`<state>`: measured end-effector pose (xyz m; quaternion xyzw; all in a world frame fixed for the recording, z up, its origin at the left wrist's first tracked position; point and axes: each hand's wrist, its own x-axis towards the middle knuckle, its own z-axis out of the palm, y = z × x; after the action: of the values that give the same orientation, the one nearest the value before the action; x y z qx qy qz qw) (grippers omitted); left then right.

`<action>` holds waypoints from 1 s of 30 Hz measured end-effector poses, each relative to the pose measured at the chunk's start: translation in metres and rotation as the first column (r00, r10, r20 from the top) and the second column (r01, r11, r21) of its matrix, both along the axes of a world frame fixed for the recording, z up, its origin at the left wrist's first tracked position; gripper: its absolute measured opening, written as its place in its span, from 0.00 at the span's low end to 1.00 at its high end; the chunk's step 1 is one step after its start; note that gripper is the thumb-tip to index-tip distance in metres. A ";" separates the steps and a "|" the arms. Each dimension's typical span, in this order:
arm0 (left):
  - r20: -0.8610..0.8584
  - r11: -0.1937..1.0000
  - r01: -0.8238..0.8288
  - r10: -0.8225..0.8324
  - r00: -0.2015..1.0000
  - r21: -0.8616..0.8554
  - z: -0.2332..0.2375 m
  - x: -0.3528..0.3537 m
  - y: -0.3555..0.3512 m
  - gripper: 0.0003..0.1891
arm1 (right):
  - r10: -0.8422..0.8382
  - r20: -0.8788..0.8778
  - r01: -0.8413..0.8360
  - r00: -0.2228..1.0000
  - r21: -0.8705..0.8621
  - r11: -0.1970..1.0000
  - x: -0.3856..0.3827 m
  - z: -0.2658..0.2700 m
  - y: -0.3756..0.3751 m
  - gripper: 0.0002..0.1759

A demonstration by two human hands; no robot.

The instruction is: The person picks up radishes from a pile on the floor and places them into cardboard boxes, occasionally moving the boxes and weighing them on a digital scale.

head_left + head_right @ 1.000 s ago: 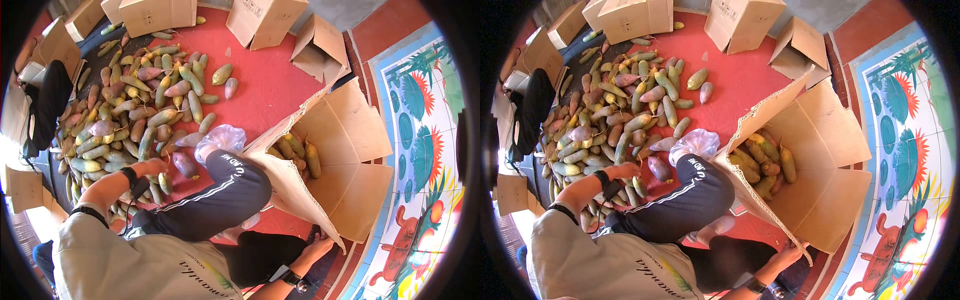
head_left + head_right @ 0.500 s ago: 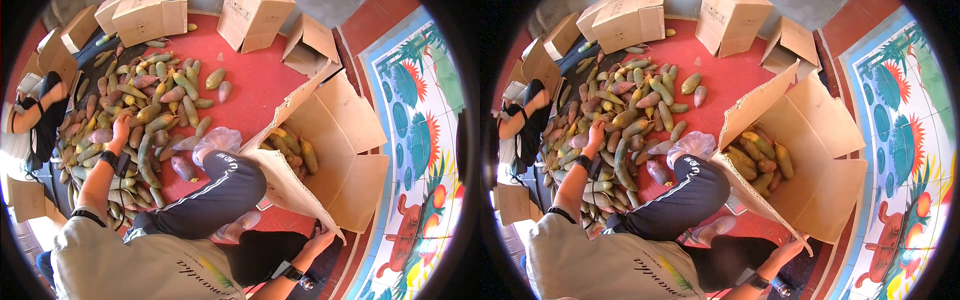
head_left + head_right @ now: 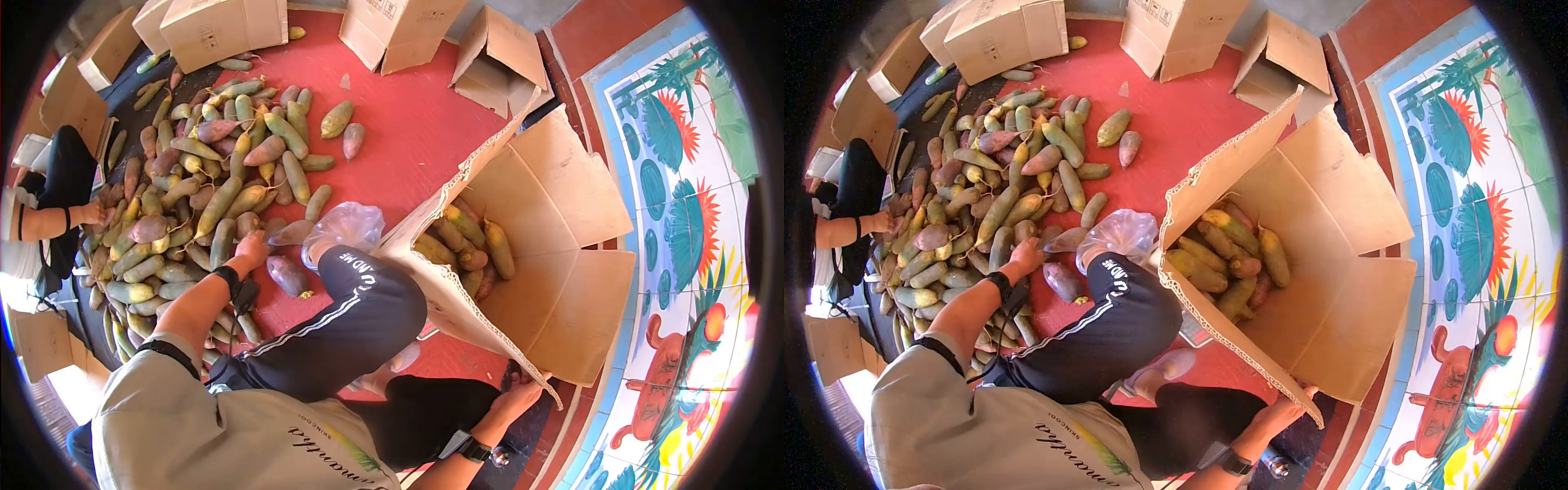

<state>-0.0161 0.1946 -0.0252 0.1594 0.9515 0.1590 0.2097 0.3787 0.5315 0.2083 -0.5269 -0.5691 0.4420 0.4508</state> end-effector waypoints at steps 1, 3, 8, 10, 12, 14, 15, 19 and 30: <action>0.202 0.995 -0.084 0.093 0.975 -0.054 -0.011 0.000 0.002 0.24 | 0.011 0.024 -0.011 1.000 0.000 1.000 -0.001 0.000 -0.001 0.32; 0.213 0.997 -0.046 0.059 0.975 -0.066 -0.024 0.003 0.002 0.22 | -0.059 0.006 0.058 0.998 0.034 0.998 -0.005 -0.005 0.000 0.29; 0.259 0.992 -0.085 0.105 0.960 -0.089 -0.030 0.001 0.015 0.22 | -0.128 0.093 0.113 0.987 0.146 0.983 -0.006 -0.008 0.002 0.27; 0.314 0.974 -0.155 0.201 0.928 -0.164 -0.046 -0.006 0.015 0.21 | -0.128 0.091 0.112 0.988 0.158 0.981 -0.003 -0.010 0.004 0.27; 0.423 0.975 -0.047 0.139 0.896 -0.219 -0.090 -0.021 0.008 0.21 | -0.081 0.183 0.061 0.980 0.114 0.992 0.009 -0.012 0.006 0.27; 0.528 0.964 0.064 0.086 0.845 -0.260 -0.097 -0.023 0.011 0.20 | -0.031 0.271 0.015 0.962 0.061 0.998 0.015 -0.014 0.008 0.32; 0.500 0.974 0.011 0.107 0.860 -0.227 -0.082 -0.017 0.017 0.21 | -0.015 0.220 0.001 0.975 0.061 0.998 0.015 -0.015 0.008 0.31; 0.392 0.978 -0.194 0.208 0.896 -0.076 -0.008 0.011 0.042 0.26 | -0.001 0.156 -0.004 0.988 0.032 0.999 0.016 -0.017 0.011 0.30; 0.272 0.925 -0.072 0.183 0.945 -0.373 -0.033 0.024 0.031 0.28 | -0.120 0.108 0.096 0.987 0.203 0.974 -0.001 -0.015 0.006 0.26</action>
<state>0.0084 0.2256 -0.0581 0.0297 0.9296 0.0191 0.3669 0.3781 0.5376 0.1932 -0.5354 -0.6066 0.3255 0.4893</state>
